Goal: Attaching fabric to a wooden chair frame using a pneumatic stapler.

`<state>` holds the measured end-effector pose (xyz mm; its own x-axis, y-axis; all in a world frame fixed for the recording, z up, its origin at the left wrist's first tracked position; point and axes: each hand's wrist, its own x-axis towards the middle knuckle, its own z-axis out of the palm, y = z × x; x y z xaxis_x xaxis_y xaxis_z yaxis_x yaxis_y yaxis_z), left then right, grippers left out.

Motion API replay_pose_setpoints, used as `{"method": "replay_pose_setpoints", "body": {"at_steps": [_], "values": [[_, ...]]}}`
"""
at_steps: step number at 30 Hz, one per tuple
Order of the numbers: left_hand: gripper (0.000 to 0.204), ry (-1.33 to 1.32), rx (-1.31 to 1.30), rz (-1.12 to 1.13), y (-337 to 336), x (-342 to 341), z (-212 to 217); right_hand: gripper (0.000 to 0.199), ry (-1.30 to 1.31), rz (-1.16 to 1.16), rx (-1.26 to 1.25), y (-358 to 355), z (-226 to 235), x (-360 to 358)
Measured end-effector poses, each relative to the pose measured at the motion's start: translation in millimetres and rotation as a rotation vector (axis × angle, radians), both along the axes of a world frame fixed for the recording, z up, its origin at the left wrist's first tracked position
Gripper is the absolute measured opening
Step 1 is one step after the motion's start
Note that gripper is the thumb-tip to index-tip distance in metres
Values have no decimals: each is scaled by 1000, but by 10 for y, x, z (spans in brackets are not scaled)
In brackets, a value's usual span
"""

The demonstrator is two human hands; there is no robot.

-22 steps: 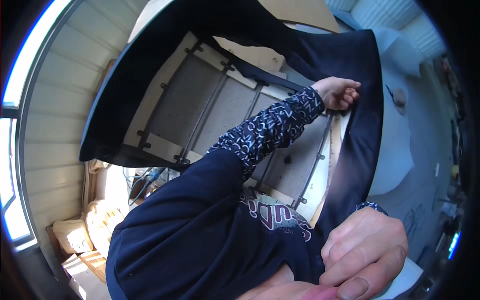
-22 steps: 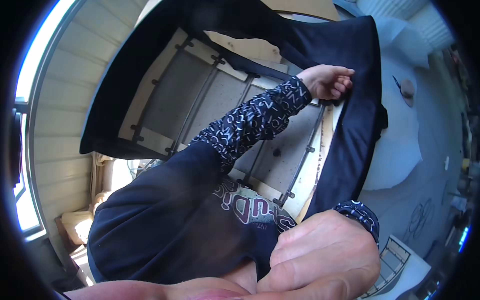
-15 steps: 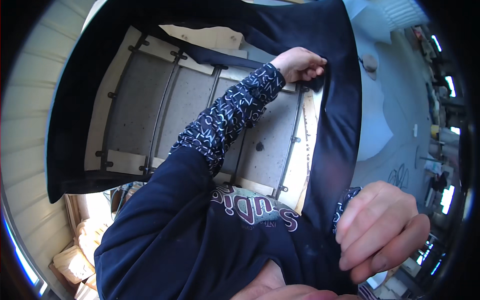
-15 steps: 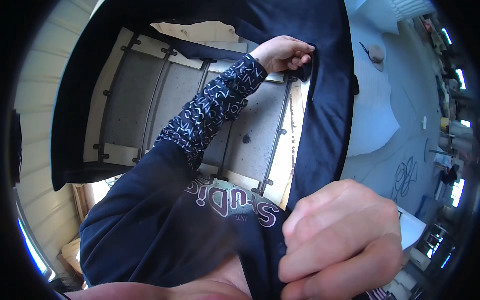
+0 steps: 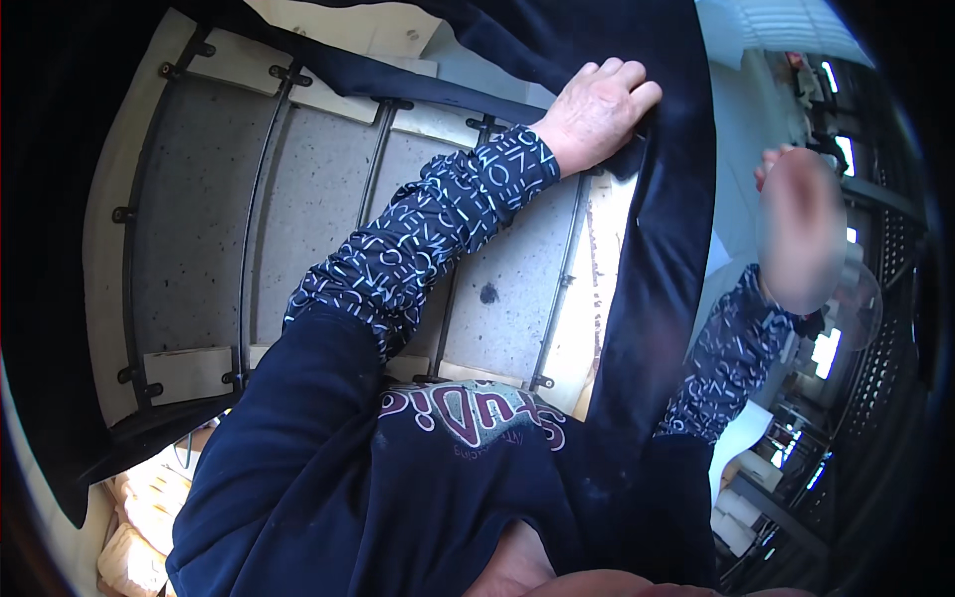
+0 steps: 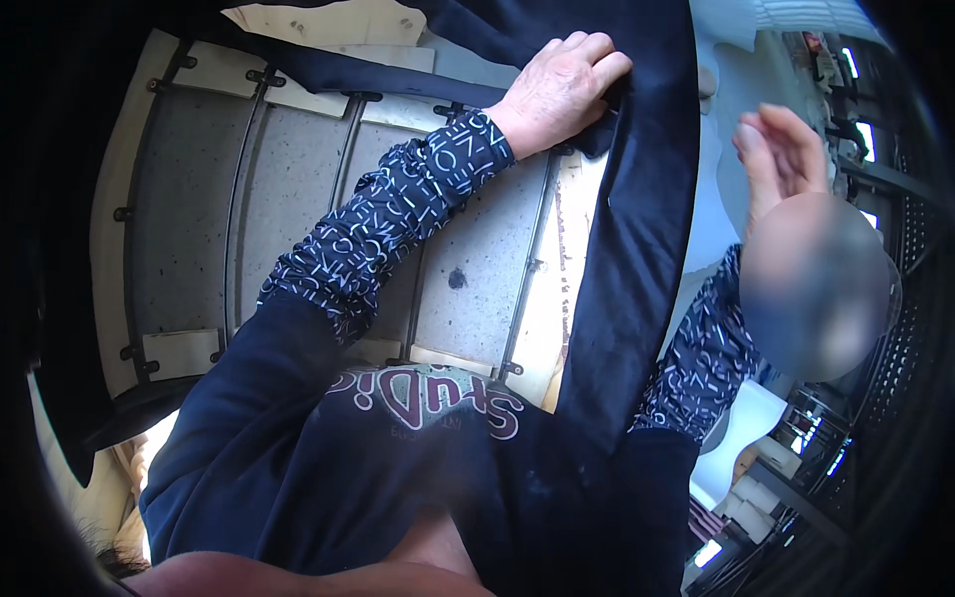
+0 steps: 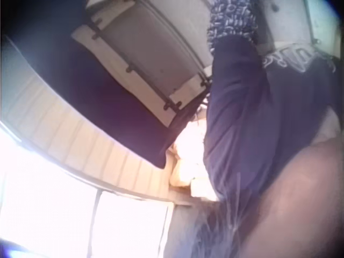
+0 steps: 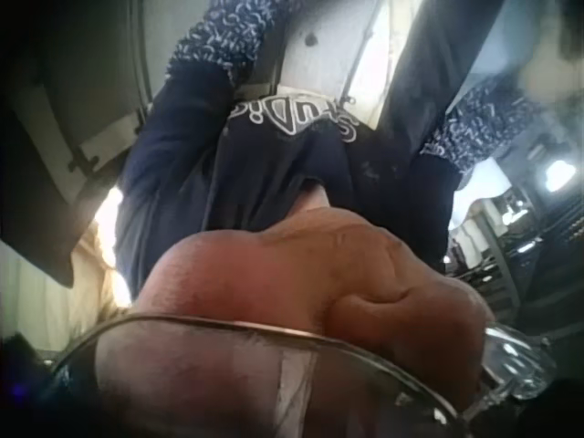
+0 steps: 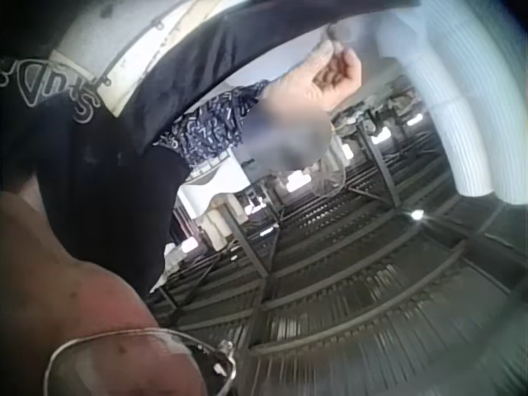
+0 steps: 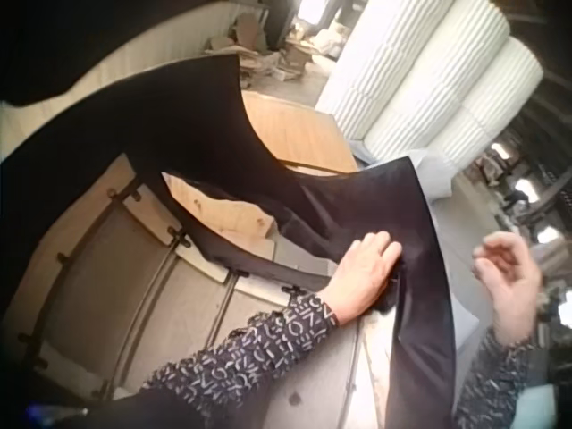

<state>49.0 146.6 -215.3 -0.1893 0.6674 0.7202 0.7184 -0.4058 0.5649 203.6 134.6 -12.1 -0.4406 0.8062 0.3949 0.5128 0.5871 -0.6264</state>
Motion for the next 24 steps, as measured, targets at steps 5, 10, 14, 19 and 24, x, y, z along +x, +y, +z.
{"method": "replay_pose_setpoints", "body": {"at_steps": [5,10,14,19,24], "values": [[20,-391,-98,11,-89,-71,-214,42,-822,-51,423,63,-463,-363],[15,-885,-228,-350,-73,-250,-239,36,-1293,-108,496,145,-659,-453],[26,-1193,-476,-671,-154,-258,-116,22,-1041,-113,397,215,-711,-352],[40,-1705,-612,-913,-85,-2,136,12,-648,23,266,190,-709,-291],[14,-2063,-503,-808,176,256,170,15,-525,46,299,281,-712,-260]]}}
